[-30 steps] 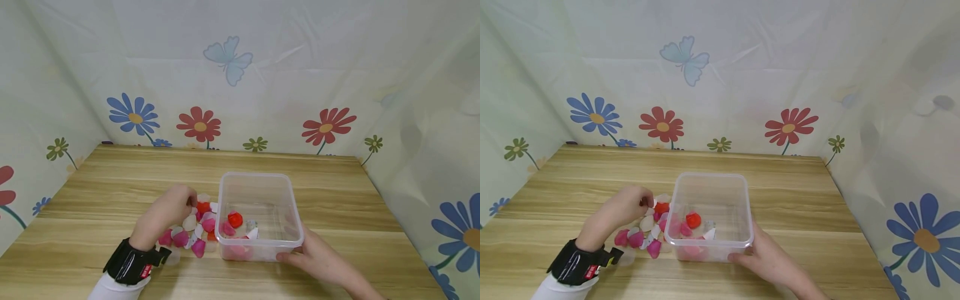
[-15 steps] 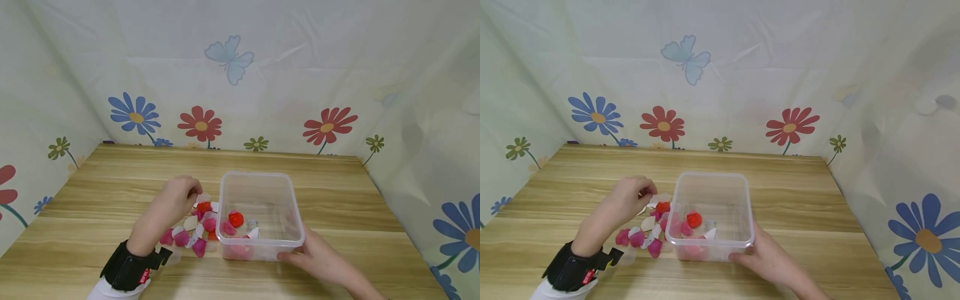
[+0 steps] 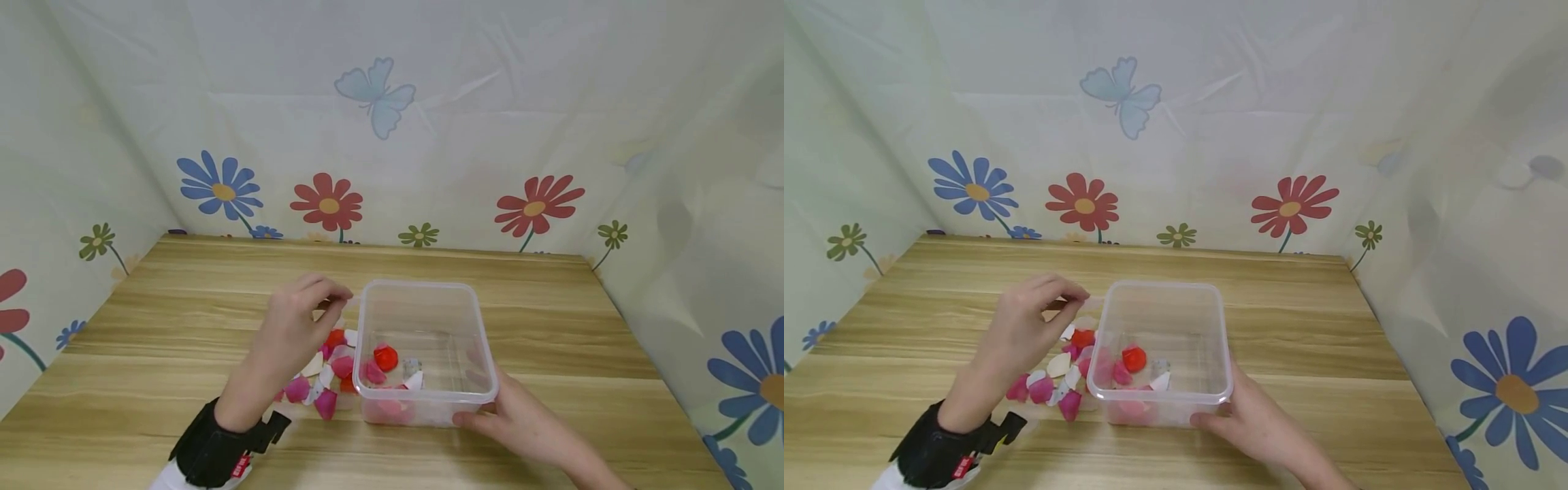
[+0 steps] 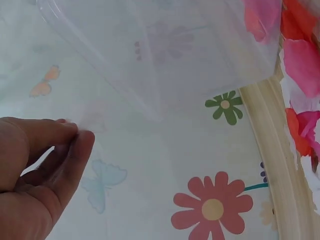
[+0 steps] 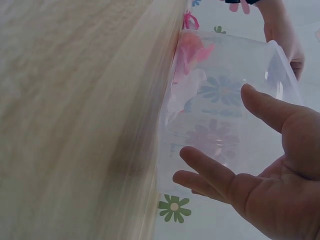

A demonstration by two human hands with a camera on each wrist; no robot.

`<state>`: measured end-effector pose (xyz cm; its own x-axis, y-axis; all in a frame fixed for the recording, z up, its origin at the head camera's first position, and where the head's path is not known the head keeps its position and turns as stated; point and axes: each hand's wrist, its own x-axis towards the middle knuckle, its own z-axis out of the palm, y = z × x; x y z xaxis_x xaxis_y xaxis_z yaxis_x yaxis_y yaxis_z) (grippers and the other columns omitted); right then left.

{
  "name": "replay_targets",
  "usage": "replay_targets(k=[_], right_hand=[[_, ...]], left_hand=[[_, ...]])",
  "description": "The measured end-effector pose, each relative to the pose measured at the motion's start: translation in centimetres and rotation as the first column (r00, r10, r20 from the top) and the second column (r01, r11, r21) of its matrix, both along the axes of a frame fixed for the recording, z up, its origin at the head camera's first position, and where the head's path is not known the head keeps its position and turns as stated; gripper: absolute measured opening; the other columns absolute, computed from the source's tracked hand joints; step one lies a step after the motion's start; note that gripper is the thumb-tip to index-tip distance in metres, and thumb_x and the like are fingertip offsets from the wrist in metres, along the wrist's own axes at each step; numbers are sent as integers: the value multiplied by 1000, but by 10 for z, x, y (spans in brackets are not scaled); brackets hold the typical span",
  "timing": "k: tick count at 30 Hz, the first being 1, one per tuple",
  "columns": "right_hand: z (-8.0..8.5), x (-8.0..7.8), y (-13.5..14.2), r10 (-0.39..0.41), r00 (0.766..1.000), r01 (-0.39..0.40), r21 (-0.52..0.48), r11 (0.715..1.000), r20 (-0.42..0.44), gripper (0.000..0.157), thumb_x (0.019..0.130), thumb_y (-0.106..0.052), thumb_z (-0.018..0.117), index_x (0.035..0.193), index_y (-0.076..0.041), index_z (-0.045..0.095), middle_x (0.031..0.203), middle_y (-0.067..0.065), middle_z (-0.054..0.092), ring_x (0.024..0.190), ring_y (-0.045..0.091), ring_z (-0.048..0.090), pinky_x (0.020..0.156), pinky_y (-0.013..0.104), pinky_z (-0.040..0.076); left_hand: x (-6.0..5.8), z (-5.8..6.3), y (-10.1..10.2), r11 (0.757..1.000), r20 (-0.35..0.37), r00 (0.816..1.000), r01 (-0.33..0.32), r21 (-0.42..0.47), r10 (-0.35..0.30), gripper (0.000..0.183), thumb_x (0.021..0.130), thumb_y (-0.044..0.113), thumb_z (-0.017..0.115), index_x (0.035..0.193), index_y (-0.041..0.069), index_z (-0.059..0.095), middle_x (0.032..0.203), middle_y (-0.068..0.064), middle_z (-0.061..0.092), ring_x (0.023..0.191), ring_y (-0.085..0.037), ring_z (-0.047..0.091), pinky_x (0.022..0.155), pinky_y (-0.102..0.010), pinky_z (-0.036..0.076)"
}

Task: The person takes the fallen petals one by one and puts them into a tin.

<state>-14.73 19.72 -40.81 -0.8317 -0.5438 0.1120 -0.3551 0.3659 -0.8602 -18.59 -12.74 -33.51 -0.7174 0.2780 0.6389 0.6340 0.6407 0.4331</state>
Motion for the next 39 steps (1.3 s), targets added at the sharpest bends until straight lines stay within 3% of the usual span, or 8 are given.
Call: replay_targets(k=[3,8,15,22,31,39], right_hand=[[0,0,0,0,1000,0,2,1000,-1,80,86,-17,78,149,-15,28,128,12,54,108,21,62,84,31,51],[1,1,0,-4,1000,4,7,1000,-5,81,86,-18,78,149,-16,28,128,11,55,109,20,61,84,30,51],[1,0,0,2,1000,-2,-9,1000,7,79,86,-16,78,148,-14,29,126,12,55,108,21,61,84,33,51],[1,0,0,5,1000,-5,-8,1000,14,78,86,-15,78,148,-13,30,126,13,55,108,21,61,84,32,51],[2,0,-1,-4,1000,4,7,1000,9,78,86,-15,78,147,-15,30,126,12,56,108,20,62,84,33,51],[2,1,-1,-10,1000,10,10,1000,29,80,86,-14,78,149,-15,29,128,11,54,109,20,61,85,30,50]], left_hand=[[2,-1,6,997,-59,995,80,-3,-80,23,77,-3,81,96,7,73,95,3,65,86,-10,66,78,-16,49],[6,-6,17,980,-79,977,200,-16,-200,23,76,-3,82,96,6,72,95,3,64,87,-9,65,81,-14,47],[7,-11,26,962,-98,959,257,-97,-266,22,76,-2,82,94,6,72,93,2,64,84,-10,65,82,-12,46],[6,-13,27,932,-30,941,330,-151,-338,23,78,-1,81,96,7,71,95,0,64,84,-11,65,80,-11,46],[7,-11,23,920,8,931,361,-151,-364,22,80,4,81,99,9,70,101,2,63,92,-11,64,82,-11,45],[4,-5,13,944,2,951,308,-121,-311,25,80,3,81,101,9,70,101,3,62,91,-10,64,83,-13,46]])
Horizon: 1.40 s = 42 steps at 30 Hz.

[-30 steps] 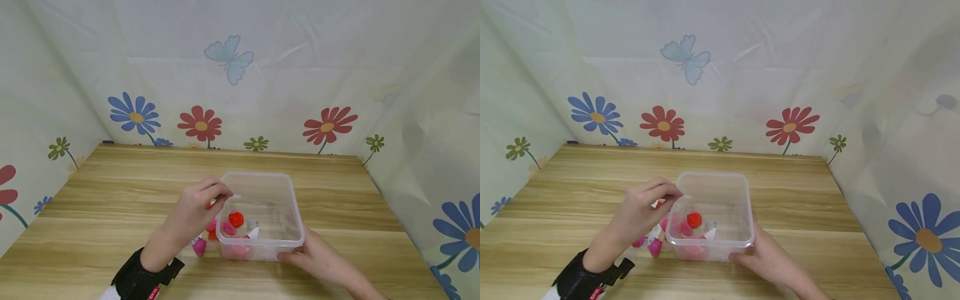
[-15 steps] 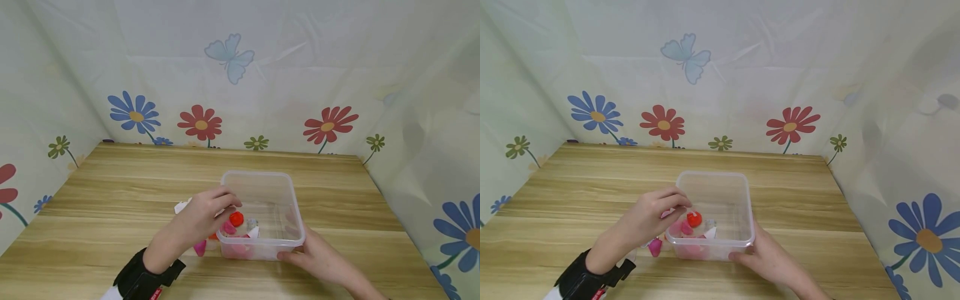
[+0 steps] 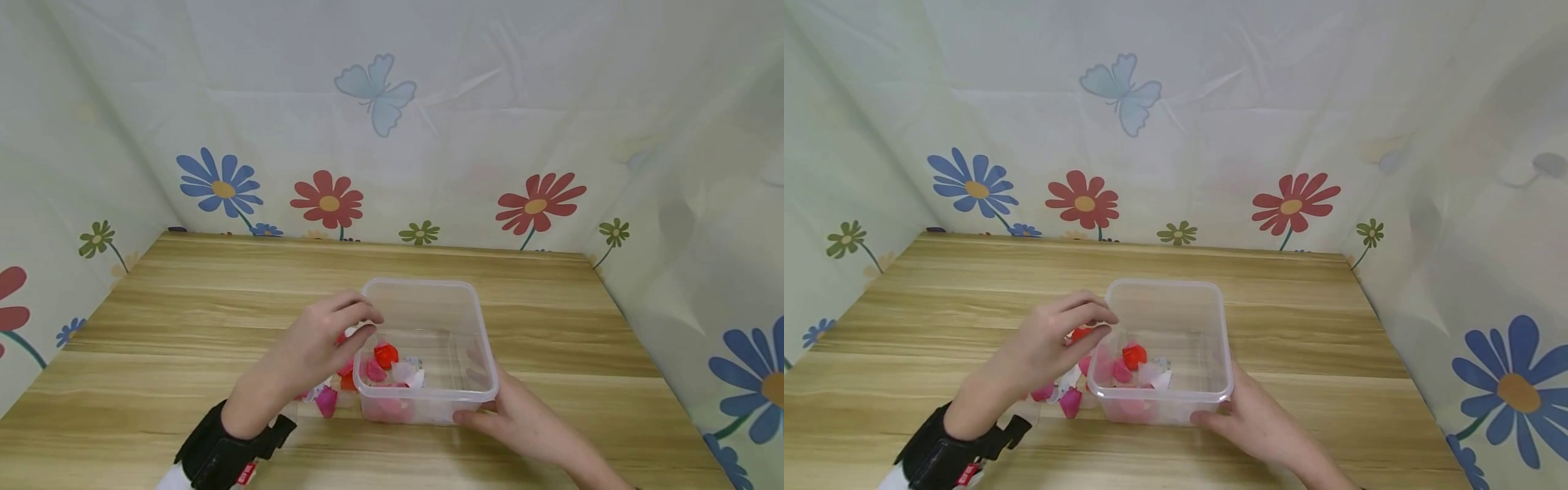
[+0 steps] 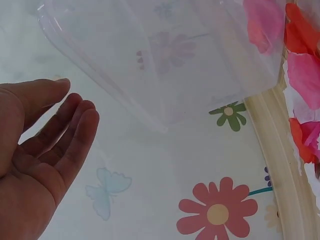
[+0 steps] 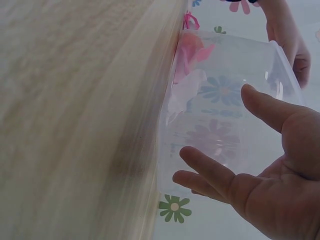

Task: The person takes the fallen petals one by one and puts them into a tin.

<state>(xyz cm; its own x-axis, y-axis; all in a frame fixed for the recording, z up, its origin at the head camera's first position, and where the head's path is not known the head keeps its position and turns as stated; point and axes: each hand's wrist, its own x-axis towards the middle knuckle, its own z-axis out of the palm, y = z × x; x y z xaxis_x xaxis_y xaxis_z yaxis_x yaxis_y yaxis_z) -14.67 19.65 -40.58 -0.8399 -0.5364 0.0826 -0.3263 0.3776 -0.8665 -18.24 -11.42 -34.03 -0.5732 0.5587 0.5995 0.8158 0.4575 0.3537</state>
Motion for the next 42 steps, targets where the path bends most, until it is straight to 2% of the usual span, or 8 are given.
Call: replay_targets(k=[7,12,16,22,30,36,38,42], right_hand=[[0,-1,0,2,1000,-2,-2,1000,0,82,86,-14,78,150,-15,27,130,12,53,109,21,60,85,30,50],[0,-1,0,0,1000,0,1,1000,6,84,85,-15,78,151,-16,25,131,12,52,110,21,60,85,31,50],[0,-1,1,-2,1000,2,2,1000,1,84,85,-15,79,150,-16,26,130,12,53,109,21,60,85,30,50],[0,-1,1,-2,1000,2,6,1000,-6,81,85,-15,79,149,-15,28,129,12,54,109,21,61,85,29,50],[0,-2,0,-8,1000,8,18,1000,-6,80,85,-16,79,148,-13,30,128,12,55,109,21,61,85,28,50],[0,-2,0,-9,1000,9,20,1000,-5,80,85,-15,79,148,-14,29,128,12,55,109,20,61,85,27,50],[0,-2,0,-9,1000,9,19,1000,-1,80,85,-16,79,148,-14,29,127,11,55,109,20,61,85,27,49],[1,-2,0,-12,1000,12,22,1000,2,81,85,-17,79,149,-15,28,128,11,55,109,20,61,85,27,49]], left_hand=[[-7,0,-15,998,41,997,-68,-1,68,26,82,-1,78,104,6,69,101,0,63,90,-12,64,77,-23,52],[-13,-3,-26,983,100,981,-155,-103,165,25,83,2,78,105,6,68,102,-1,63,89,-15,65,77,-23,52],[-16,-4,-31,960,162,958,-205,-190,237,25,83,5,79,105,8,68,102,0,62,91,-16,65,78,-22,51],[-18,-6,-36,914,282,897,-245,-324,341,24,82,10,81,103,9,69,98,-1,62,89,-18,63,75,-20,51],[-24,-14,-41,833,372,800,-266,-485,472,27,82,10,81,104,8,66,93,0,60,85,-19,58,72,-25,51],[-28,-23,-39,808,470,703,-259,-529,533,26,83,9,78,105,5,65,91,-3,59,76,-18,54,62,-24,48],[-29,-27,-37,802,480,693,-247,-543,538,25,82,6,78,103,3,65,89,-4,59,74,-18,54,61,-24,47],[-28,-33,-35,783,479,689,-212,-585,544,28,80,3,80,104,3,64,90,-5,60,77,-19,54,66,-26,49]])
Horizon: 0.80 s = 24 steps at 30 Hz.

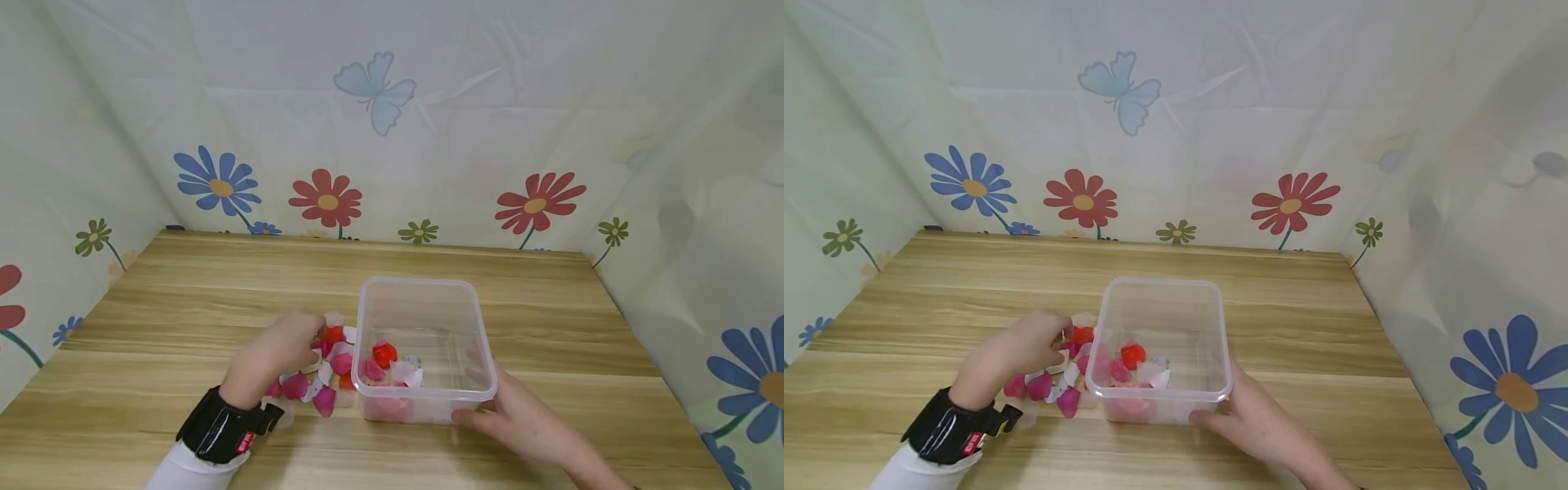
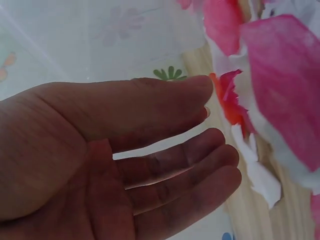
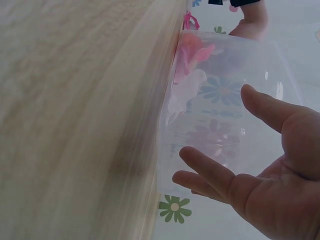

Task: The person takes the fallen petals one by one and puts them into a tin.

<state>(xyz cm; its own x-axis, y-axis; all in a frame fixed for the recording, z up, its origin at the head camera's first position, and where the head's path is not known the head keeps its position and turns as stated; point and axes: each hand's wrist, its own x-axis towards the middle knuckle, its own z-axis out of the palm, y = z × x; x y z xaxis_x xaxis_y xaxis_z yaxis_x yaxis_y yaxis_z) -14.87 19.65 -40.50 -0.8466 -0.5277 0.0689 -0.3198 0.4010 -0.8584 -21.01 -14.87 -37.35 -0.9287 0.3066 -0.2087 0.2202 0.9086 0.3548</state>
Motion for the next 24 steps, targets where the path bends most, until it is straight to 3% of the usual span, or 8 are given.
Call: replay_targets(k=[4,10,17,24], right_hand=[[0,0,0,2,1000,-2,-1,1000,-1,82,85,-15,79,149,-15,28,127,11,55,109,21,61,85,27,49],[0,0,0,-4,1000,4,7,1000,-6,81,85,-15,79,148,-15,29,127,10,56,108,21,61,84,27,49],[0,1,0,1,1000,-1,0,1000,-5,80,85,-15,79,148,-15,29,127,10,56,108,20,61,84,27,50],[-1,1,1,1,1000,0,13,1000,-21,79,85,-16,79,148,-14,30,125,10,57,108,20,61,84,27,49]], left_hand=[[0,-5,1,1000,30,1000,-10,-20,11,34,79,2,81,107,5,63,92,-5,60,80,-19,54,68,-28,51],[-4,-13,-1,998,17,1000,-25,-65,26,23,80,4,79,91,5,59,76,-3,53,70,-18,51,59,-26,43],[-4,-18,-2,990,89,987,-129,-51,134,23,81,9,80,91,3,60,74,-5,53,63,-18,53,53,-25,41],[-3,-19,-3,992,76,990,-111,-66,116,22,81,8,80,92,3,61,74,-5,53,62,-18,53,53,-25,41]])
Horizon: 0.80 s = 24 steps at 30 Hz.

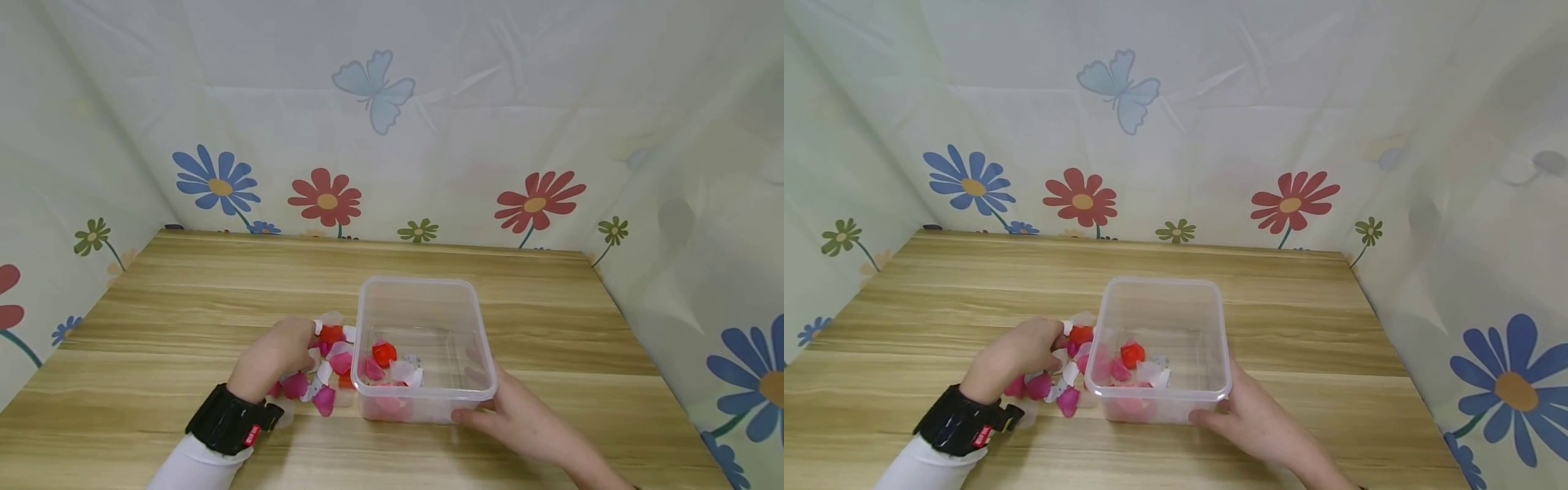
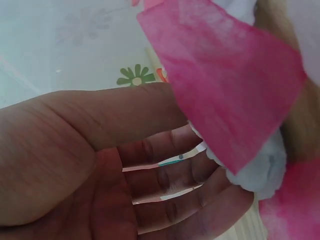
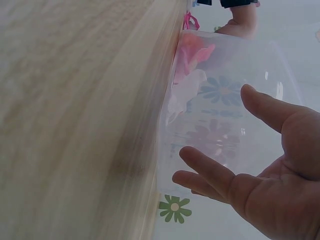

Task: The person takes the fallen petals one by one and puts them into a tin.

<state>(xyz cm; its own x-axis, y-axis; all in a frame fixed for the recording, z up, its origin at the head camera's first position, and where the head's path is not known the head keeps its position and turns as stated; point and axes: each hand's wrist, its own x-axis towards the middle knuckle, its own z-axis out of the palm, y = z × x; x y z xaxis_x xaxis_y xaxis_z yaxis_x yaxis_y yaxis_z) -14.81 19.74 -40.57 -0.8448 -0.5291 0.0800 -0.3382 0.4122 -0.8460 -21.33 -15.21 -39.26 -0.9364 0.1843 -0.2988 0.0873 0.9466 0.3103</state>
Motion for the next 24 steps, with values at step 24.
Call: replay_targets(k=[24], right_hand=[[-1,0,0,2,1000,-2,-8,1000,-2,80,85,-15,79,148,-14,30,126,11,56,109,22,61,85,27,49]], left_hand=[[-5,18,-2,975,-184,982,83,204,-45,16,85,-2,72,84,10,61,74,-1,52,68,-19,52,59,-24,45]])
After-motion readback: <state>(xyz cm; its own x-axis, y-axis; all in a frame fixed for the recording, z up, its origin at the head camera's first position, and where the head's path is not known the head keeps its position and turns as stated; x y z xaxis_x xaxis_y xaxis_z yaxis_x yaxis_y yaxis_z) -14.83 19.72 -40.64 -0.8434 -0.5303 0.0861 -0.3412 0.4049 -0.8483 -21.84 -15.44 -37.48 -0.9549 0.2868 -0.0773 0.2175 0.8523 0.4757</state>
